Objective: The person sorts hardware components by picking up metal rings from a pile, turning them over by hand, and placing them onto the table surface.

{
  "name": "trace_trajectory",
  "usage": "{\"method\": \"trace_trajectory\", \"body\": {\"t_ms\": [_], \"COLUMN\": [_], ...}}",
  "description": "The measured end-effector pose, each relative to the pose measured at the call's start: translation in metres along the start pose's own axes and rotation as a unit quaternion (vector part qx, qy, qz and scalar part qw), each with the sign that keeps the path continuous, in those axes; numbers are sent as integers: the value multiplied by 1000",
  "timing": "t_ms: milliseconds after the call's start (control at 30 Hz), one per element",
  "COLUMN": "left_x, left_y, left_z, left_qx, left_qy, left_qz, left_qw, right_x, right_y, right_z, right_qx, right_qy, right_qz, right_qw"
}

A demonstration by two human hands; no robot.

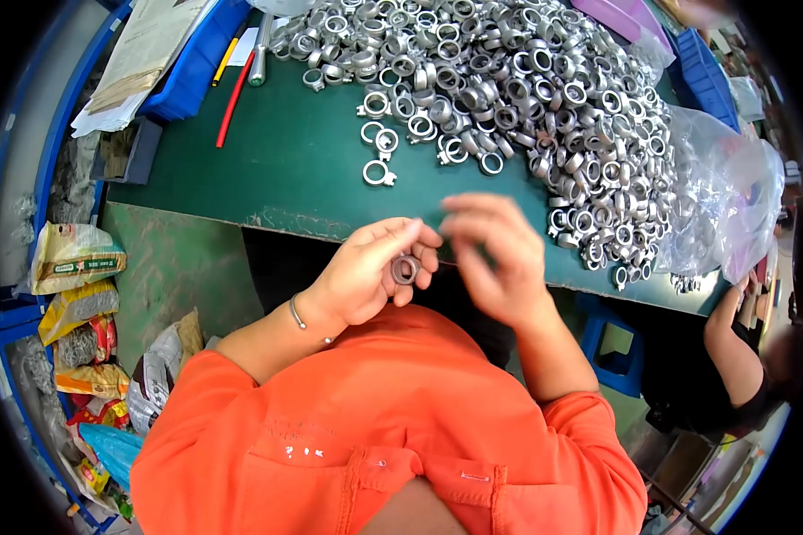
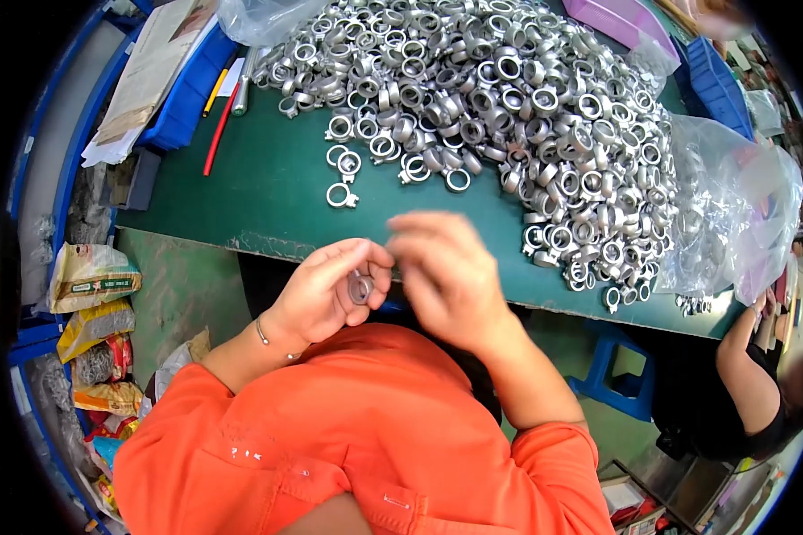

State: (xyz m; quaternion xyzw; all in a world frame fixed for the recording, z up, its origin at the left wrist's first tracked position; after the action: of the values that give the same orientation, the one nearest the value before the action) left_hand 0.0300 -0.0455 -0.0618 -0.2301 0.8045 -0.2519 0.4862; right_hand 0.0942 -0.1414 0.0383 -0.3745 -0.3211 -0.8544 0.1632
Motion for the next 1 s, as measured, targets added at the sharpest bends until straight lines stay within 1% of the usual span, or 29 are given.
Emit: {"method": "trace_trajectory", "body": {"t_ms": [33, 67, 133, 200, 233, 300, 367, 400, 433, 467, 500, 533, 567, 600, 667, 733, 1000], "left_x": [-1, -2, -9, -13, -15, -19, -22, -21, -20, -17, -17, -18, -18, -19, -19, -18, -18], "left_y": [-4, -6, -6, -9, -7, -2, -4, -4, -4, -2, -2, -3, -3, -3, -2, -1, -1], "left_z": [-1, -2, -1, -1, -1, -1, 1, 2, 4, 5, 6, 7, 8, 9, 7, 8, 8], "left_qx": [-6, -5, -27, -27, -42, -61, -72, -82, -65, -68, -61, -53, -52, -53, -56, -59, -67], "left_qy": [10, 9, -27, -46, -60, -70, -69, -66, -66, -59, -65, -74, -73, -75, -77, -70, -73], "left_qz": [-15, -15, 39, 35, 61, 97, 94, 92, 94, 91, 84, 79, 79, 75, 64, 64, 79], "left_qw": [1000, 1000, 998, 998, 995, 991, 991, 990, 991, 992, 992, 993, 993, 993, 993, 994, 992], "right_x": [-14, -24, -47, -46, -44, -43, -40, -30, -27, -24, -22, -24, -29, -36, -40, -40, -45], "right_y": [10, 18, 21, 20, 19, 16, 11, 8, 2, -2, -7, -12, -11, -8, -8, -7, -8], "right_z": [2, 7, 10, 7, 5, -2, -8, -7, -9, -12, -15, -19, -22, -26, -27, -28, -31], "right_qx": [-59, -99, -58, -24, -31, -23, -4, -22, -12, -3, 17, 16, -46, -108, -101, -121, -112], "right_qy": [3, -4, -56, -51, -47, -87, -152, -138, -130, -122, -81, -85, -115, -143, -141, -130, -138], "right_qz": [-108, -221, -382, -377, -336, -200, -43, 18, 35, 53, 80, 81, 182, 280, 258, 287, 305], "right_qw": [992, 970, 921, 924, 940, 976, 987, 990, 991, 991, 993, 993, 975, 943, 950, 941, 936]}}
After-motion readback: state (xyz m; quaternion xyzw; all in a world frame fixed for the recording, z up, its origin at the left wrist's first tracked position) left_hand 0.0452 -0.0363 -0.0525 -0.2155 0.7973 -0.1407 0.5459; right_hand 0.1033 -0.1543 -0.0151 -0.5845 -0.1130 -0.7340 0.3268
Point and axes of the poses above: each hand's wrist, its own z-axis towards the middle knuckle, its own y-axis out of the back of the hand, x = y × z, the point moved 8 cm from there along z, towards the middle knuckle, and after that the axes turned 8 degrees about z, right-handed, at the moved point
